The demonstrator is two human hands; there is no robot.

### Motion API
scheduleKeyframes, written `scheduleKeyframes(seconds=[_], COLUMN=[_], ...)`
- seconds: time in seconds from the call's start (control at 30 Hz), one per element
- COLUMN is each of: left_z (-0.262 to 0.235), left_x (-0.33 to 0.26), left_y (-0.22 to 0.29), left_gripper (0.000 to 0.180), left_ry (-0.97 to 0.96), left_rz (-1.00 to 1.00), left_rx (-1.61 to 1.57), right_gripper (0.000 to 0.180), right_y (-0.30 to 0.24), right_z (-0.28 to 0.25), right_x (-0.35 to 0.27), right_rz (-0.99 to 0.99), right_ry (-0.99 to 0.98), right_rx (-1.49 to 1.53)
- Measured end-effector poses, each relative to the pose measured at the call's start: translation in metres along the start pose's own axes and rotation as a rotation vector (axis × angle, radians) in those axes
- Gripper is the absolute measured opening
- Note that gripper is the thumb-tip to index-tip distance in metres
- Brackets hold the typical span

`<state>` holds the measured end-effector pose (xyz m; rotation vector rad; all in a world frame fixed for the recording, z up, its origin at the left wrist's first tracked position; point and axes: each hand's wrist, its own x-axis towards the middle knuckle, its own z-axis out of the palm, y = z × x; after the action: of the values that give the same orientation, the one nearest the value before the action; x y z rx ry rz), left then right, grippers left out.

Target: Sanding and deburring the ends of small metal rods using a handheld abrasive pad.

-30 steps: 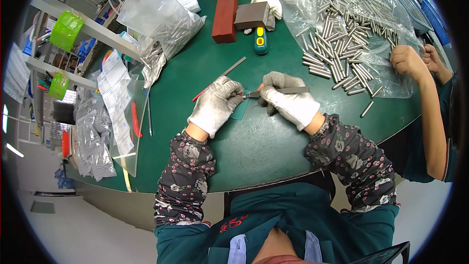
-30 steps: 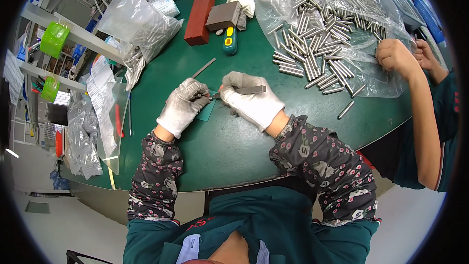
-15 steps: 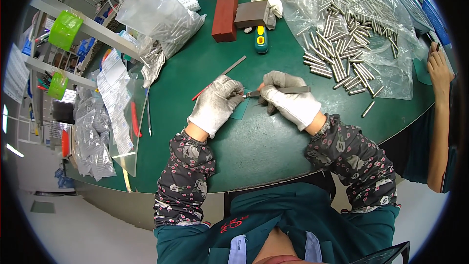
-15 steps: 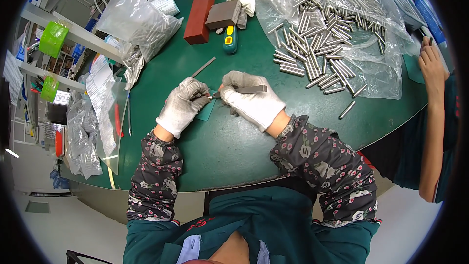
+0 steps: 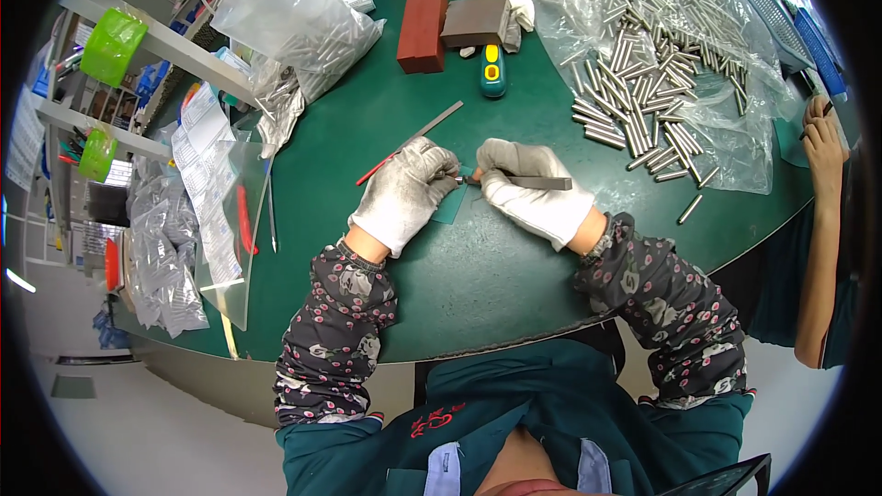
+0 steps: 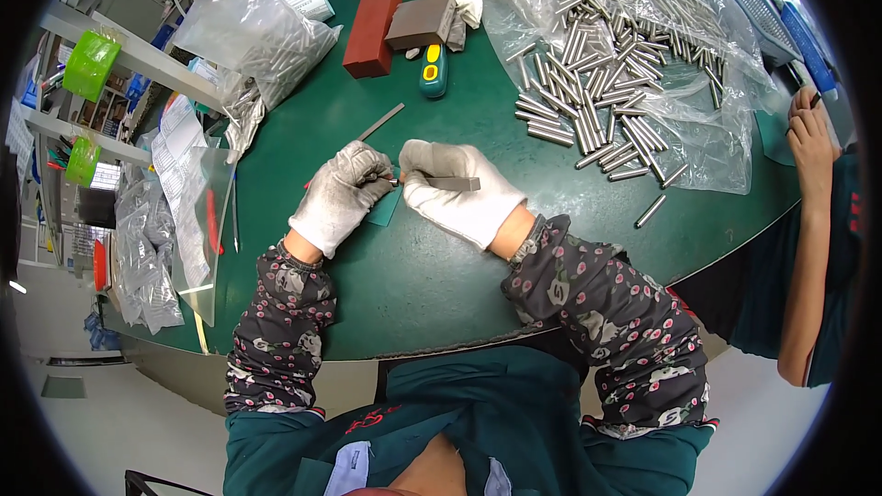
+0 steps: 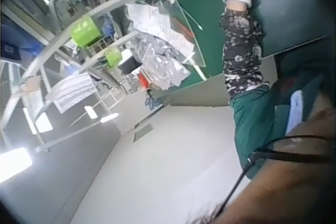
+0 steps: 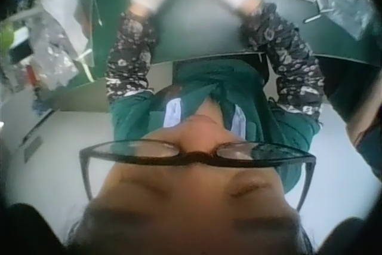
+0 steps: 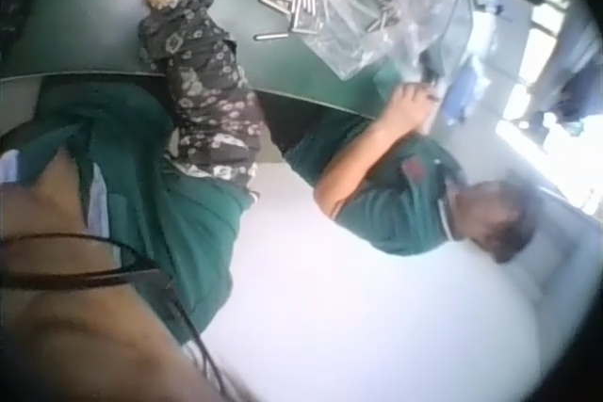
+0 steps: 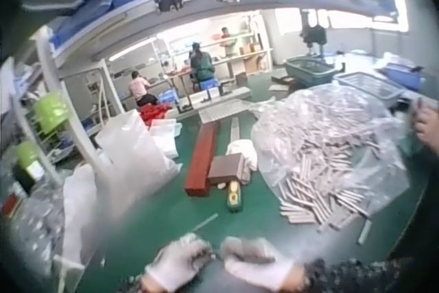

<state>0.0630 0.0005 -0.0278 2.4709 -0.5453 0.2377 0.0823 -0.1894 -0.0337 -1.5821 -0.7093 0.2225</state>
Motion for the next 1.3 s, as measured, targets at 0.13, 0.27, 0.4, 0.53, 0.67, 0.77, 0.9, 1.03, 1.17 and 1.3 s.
scheduleKeyframes(seconds=[0.13,0.27,0.4,0.53,0.67,0.77,0.9,1.03,1.17,1.3], left_z=[0.001,-0.001,0.001,0.003,0.003,0.003,0.001,0.002,0.002,0.003], left_x=[-0.003,-0.002,-0.004,-0.002,-0.001,-0.002,-0.001,-0.001,-0.001,0.001], left_y=[0.0,0.004,0.002,0.004,0.001,-0.001,0.003,0.001,0.0,0.002], left_gripper=[0.016,0.017,0.017,0.016,0.016,0.016,0.016,0.016,0.016,0.015], left_ry=[-0.013,0.0,0.026,0.037,0.035,0.04,0.026,0.027,0.031,0.026], left_rz=[-0.001,-0.014,-0.008,0.006,0.003,0.008,-0.003,-0.009,0.004,-0.014], left_rx=[-0.011,-0.004,0.011,0.053,0.054,0.016,0.037,0.027,0.034,0.034], right_gripper=[0.005,0.01,0.014,0.014,0.013,0.012,0.012,0.012,0.013,0.013], right_y=[0.0,0.006,-0.009,0.005,0.008,0.007,0.006,0.005,0.004,0.004], right_z=[0.003,-0.002,-0.005,-0.004,-0.002,-0.001,-0.001,-0.001,-0.001,-0.002], right_x=[-0.006,-0.001,-0.002,-0.004,-0.003,-0.002,-0.003,-0.003,-0.004,-0.005], right_rz=[0.136,0.11,0.29,0.193,0.178,0.166,0.181,0.227,0.204,0.207], right_ry=[0.074,0.104,0.119,0.119,0.122,0.126,0.126,0.121,0.112,0.132], right_rx=[0.041,-0.011,0.157,0.158,0.102,0.096,0.118,0.117,0.119,0.1])
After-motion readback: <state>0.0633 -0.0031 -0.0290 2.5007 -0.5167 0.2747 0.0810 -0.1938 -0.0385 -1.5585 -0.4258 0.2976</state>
